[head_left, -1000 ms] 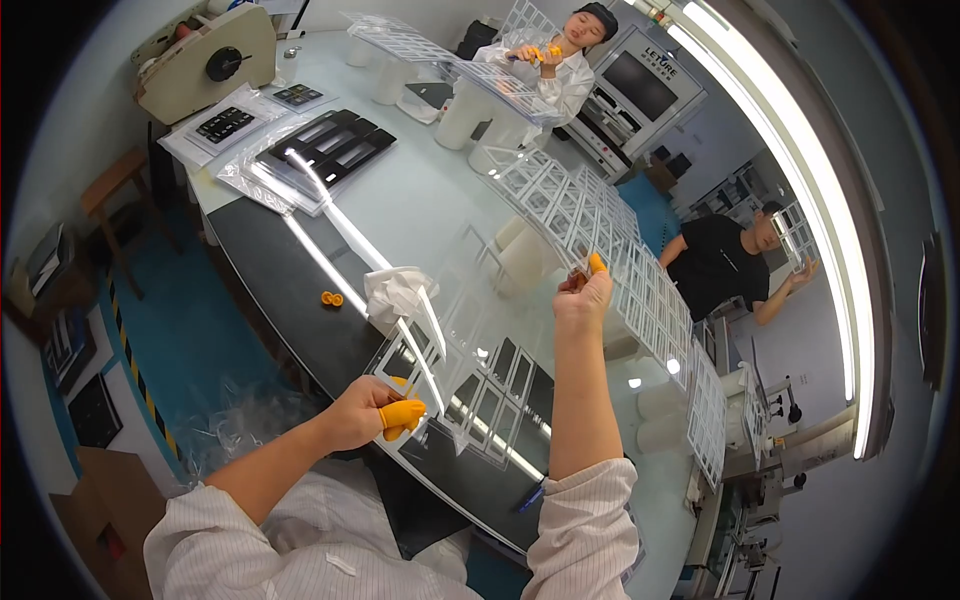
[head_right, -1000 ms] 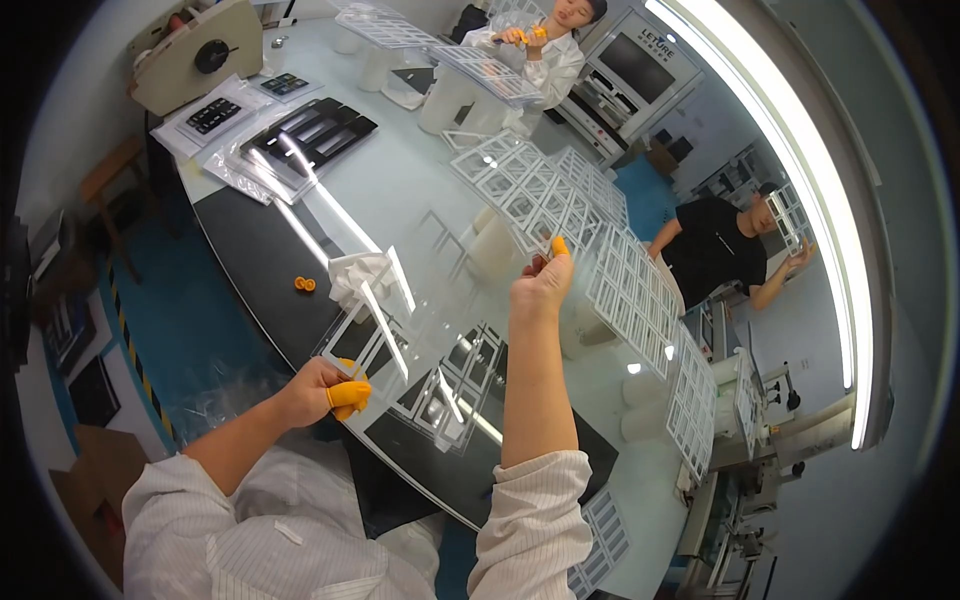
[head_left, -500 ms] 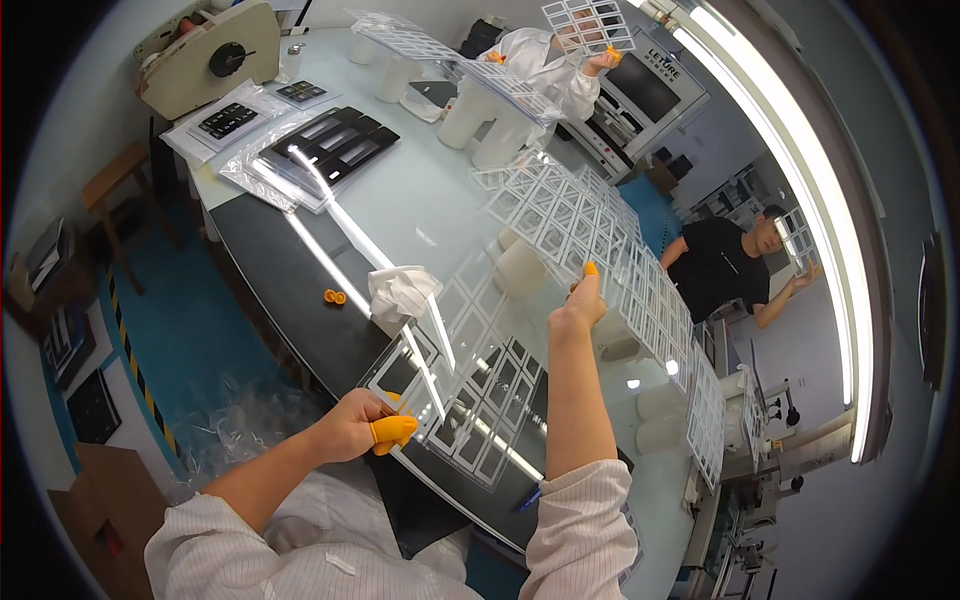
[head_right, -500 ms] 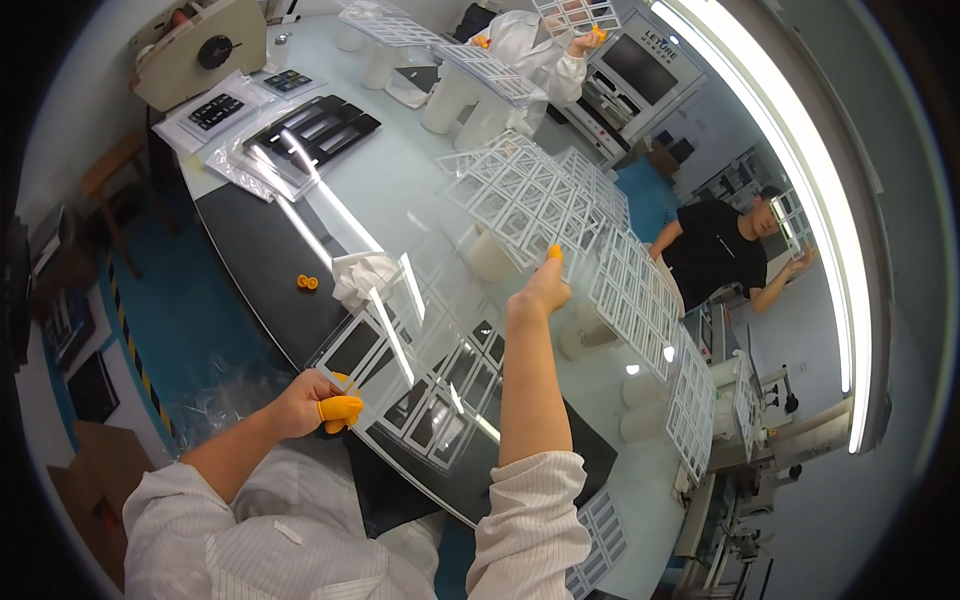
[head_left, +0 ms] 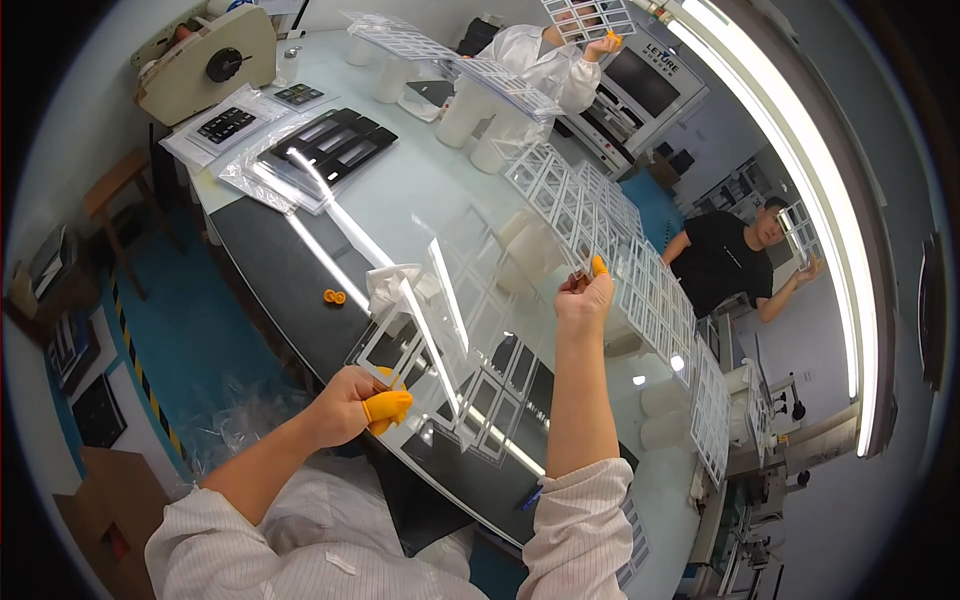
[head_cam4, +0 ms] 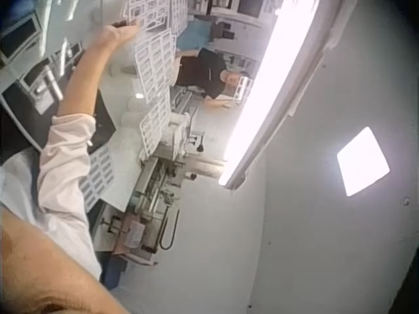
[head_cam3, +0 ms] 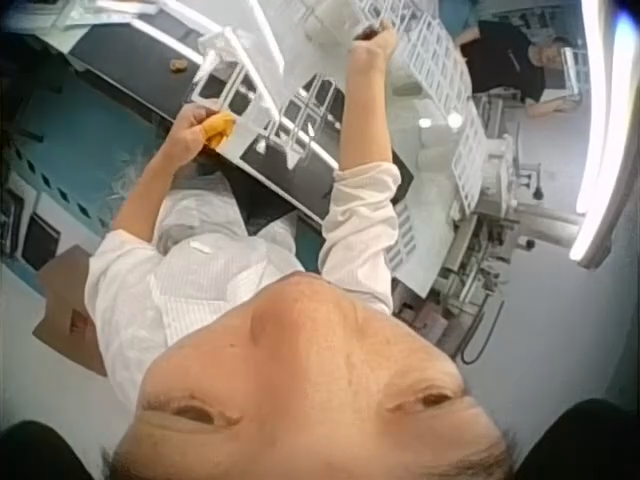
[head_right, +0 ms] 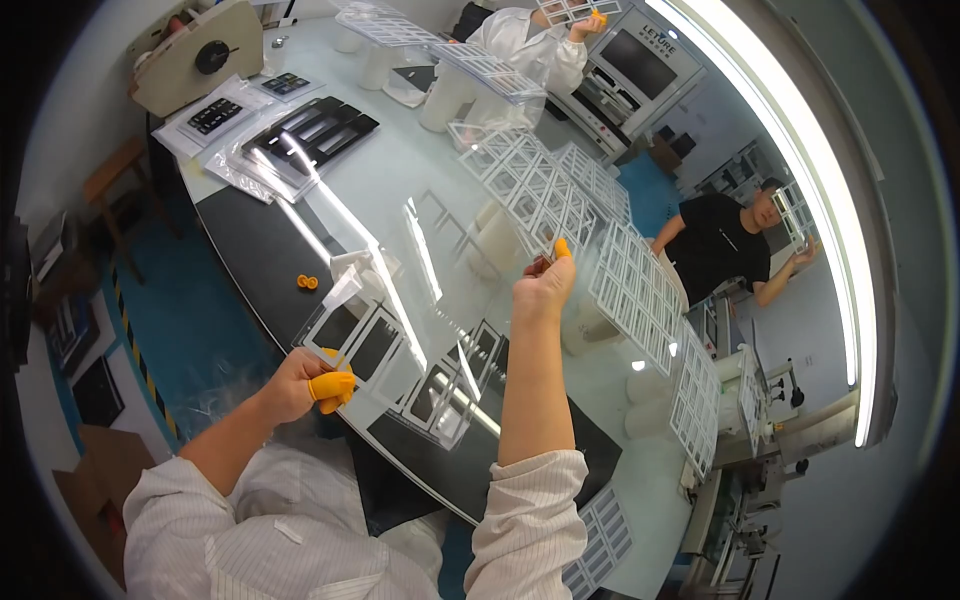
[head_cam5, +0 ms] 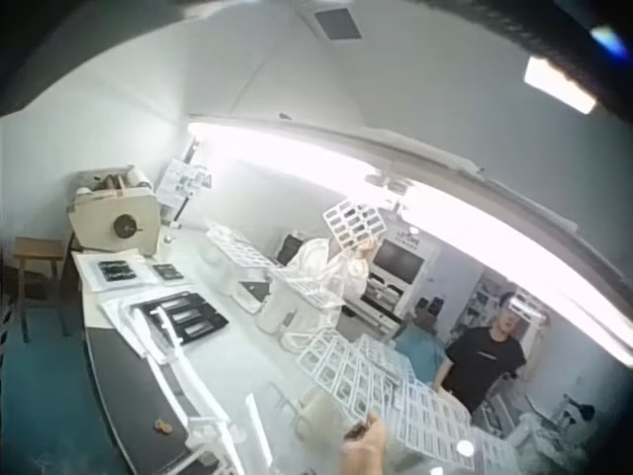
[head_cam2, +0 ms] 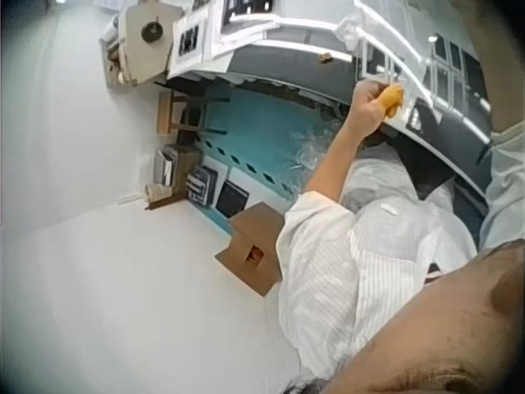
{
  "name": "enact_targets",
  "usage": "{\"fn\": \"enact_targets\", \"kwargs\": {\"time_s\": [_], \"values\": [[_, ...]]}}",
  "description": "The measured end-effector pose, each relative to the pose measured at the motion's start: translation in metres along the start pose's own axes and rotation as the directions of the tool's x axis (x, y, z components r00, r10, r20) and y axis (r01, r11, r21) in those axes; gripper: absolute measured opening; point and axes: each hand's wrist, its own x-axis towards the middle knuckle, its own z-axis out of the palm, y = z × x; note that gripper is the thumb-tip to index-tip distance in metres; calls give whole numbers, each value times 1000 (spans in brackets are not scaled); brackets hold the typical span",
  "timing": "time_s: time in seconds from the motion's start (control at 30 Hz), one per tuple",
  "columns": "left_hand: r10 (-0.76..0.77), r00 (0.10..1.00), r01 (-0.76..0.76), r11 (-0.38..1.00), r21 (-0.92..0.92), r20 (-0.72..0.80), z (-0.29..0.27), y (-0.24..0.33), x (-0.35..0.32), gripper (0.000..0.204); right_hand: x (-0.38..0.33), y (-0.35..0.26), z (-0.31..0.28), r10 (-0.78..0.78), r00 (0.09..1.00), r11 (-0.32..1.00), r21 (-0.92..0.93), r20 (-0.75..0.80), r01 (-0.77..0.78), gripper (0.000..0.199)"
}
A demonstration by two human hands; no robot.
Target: Inspecting and cleaning glass panels at a manufacturing workstation.
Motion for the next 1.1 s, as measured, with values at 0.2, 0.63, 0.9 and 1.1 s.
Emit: {"fn": "enact_targets", "kwargs": {"time_s": [0.2, 0.63, 0.9, 1.1], "values": [[136, 986, -133, 991, 32, -96, -5, 21, 8, 19, -9, -9, -1, -11, 994, 999, 50, 110, 6, 11], [155, 987, -150, 984, -93, 43, -10, 63, 226, 23, -32, -75, 13, -108, 971, 993, 63, 211, 97, 16], [-188, 982, 188, 982, 7, -14, 4, 41, 312, 18, -1, -40, 5, -47, 991, 997, -51, 124, 53, 11], [-342, 940, 332, 915, 229, 2, 15, 34, 270, 22, 20, -22, -4, -13, 999, 999, -50, 30, 14, 12]]}}
